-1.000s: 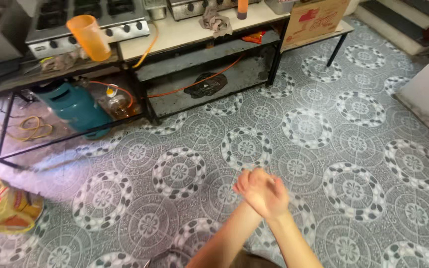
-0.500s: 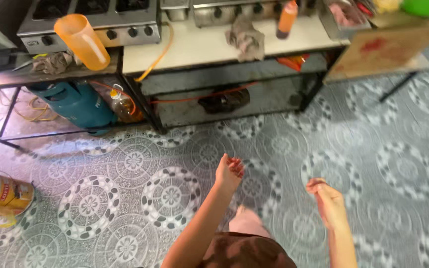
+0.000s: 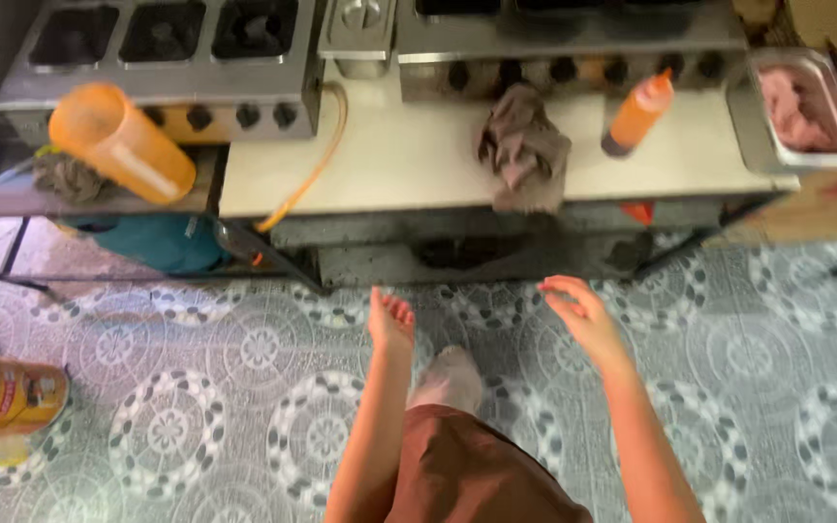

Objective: The person places pieces of raw meat into a pot of noodles on the stovetop, then wipes the stovetop and adjacent counter with a cloth. They move to a table, wipe its surface with a cloth, handle a plastic cup and lid, clap their hands clean, and continue wiping the table.

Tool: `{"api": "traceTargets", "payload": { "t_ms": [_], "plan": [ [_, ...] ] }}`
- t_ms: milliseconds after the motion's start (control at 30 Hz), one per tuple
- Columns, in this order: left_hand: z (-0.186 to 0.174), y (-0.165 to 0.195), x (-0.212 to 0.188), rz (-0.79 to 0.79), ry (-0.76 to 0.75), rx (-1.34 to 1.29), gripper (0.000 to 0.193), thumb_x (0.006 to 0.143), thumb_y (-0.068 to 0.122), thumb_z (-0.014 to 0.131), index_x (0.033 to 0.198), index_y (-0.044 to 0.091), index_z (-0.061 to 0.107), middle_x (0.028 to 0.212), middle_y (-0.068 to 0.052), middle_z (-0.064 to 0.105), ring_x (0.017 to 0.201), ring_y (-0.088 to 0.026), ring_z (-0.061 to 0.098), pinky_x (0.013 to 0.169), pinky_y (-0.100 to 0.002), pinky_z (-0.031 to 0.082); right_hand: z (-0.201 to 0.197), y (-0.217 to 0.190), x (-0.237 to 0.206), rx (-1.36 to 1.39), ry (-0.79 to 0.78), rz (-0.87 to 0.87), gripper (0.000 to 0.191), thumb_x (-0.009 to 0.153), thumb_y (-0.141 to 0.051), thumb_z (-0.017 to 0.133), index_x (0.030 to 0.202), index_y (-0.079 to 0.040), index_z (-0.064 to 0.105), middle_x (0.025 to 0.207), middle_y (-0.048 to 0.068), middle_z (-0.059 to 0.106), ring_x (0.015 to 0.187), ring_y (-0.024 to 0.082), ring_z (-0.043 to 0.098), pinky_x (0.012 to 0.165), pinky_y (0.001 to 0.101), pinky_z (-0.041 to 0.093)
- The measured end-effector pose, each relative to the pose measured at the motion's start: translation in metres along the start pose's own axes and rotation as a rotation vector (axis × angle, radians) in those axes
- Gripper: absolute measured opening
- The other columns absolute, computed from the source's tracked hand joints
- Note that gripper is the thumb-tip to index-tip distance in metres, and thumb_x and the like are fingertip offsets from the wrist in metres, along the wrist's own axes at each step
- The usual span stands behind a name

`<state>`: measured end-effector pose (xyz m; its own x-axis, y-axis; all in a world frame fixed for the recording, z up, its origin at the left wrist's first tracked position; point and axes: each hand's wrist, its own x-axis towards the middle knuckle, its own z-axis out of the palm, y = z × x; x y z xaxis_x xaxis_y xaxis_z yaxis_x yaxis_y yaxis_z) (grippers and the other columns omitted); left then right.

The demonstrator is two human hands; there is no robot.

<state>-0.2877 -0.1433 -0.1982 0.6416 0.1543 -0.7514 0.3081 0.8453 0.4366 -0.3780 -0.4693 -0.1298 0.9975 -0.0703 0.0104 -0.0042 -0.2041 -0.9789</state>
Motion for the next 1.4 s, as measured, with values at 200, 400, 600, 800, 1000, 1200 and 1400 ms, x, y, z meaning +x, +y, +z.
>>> {"api": "traceTargets", "payload": {
  "t_ms": [200, 400, 600, 800, 1000, 1200, 1400],
  "plan": [
    [0.116, -0.015, 0.071, 0.209, -0.041, 0.386, 0.049, 0.097, 0.051, 0.066, 0.113, 0.006, 0.066, 0.094, -0.005, 0.062, 0.083, -0.019, 0.058, 0.069, -0.036, 0.045, -0.01, 0.035, 0.16, -0.632, 0.109, -0.212, 0.028, 0.089, -0.028, 0.078, 0.116, -0.02, 0.079, 0.143, 0.01, 0.058, 0.127, 0.034, 0.055, 0.109, 0.0477, 0.042],
    [0.169, -0.019, 0.106, 1.203, -0.058, 1.232, 0.05, 0.092, 0.035, 0.075, 0.131, 0.006, 0.061, 0.14, -0.026, 0.05, 0.132, -0.041, 0.047, 0.111, -0.05, 0.037, -0.024, 0.065, 0.322, -0.76, 0.199, -0.273, 0.053, 0.088, -0.035, 0.075, 0.138, -0.02, 0.065, 0.154, 0.015, 0.047, 0.141, 0.041, 0.043, 0.117, 0.0551, 0.035],
    [0.161, 0.018, 0.108, 1.129, 0.178, 1.483, 0.067, 0.085, 0.035, 0.079, 0.141, 0.008, 0.054, 0.158, -0.035, 0.026, 0.143, -0.05, 0.029, 0.114, -0.058, 0.025, 0.047, 0.086, 0.405, -1.184, -0.147, -0.145, 0.083, 0.073, -0.059, 0.072, 0.145, -0.022, 0.053, 0.161, 0.018, 0.033, 0.149, 0.048, 0.018, 0.107, 0.08, 0.015],
    [0.136, 0.013, 0.106, 0.956, 0.377, 1.496, 0.063, 0.086, 0.034, 0.078, 0.139, 0.008, 0.055, 0.158, -0.034, 0.025, 0.143, -0.052, 0.027, 0.115, -0.058, 0.026, 0.186, 0.08, 0.422, -1.055, -0.337, -0.147, 0.082, 0.079, -0.069, 0.063, 0.145, -0.021, 0.051, 0.161, 0.014, 0.03, 0.15, 0.045, 0.011, 0.107, 0.0822, 0.01],
    [0.142, -0.001, 0.114, 0.872, 0.387, 1.542, 0.062, 0.089, 0.038, 0.074, 0.141, 0.011, 0.054, 0.161, -0.026, 0.027, 0.147, -0.046, 0.027, 0.117, -0.063, 0.022, 0.194, 0.092, 0.411, -0.862, -0.471, -0.427, 0.07, 0.085, -0.043, 0.07, 0.149, -0.02, 0.052, 0.161, 0.011, 0.037, 0.152, 0.036, 0.025, 0.122, 0.0642, 0.02],
    [0.183, -0.011, 0.132, 0.81, 0.341, 1.676, 0.07, 0.088, 0.047, 0.07, 0.146, 0.014, 0.048, 0.164, -0.019, 0.024, 0.152, -0.043, 0.018, 0.112, -0.078, 0.007, 0.041, 0.112, 0.377, -1.077, -0.37, 0.002, 0.071, 0.084, -0.036, 0.067, 0.149, -0.018, 0.045, 0.162, 0.01, 0.028, 0.15, 0.038, 0.022, 0.118, 0.0573, 0.022],
    [0.227, -0.04, 0.152, 0.847, 0.224, 1.665, 0.073, 0.087, 0.047, 0.071, 0.148, 0.016, 0.046, 0.164, -0.021, 0.02, 0.151, -0.044, 0.017, 0.11, -0.079, 0.01, -0.038, 0.128, 0.365, -1.08, -0.055, -0.138, 0.076, 0.088, -0.035, 0.059, 0.157, -0.013, 0.037, 0.166, 0.015, 0.027, 0.152, 0.04, 0.023, 0.123, 0.0577, 0.021]
  ]
}}
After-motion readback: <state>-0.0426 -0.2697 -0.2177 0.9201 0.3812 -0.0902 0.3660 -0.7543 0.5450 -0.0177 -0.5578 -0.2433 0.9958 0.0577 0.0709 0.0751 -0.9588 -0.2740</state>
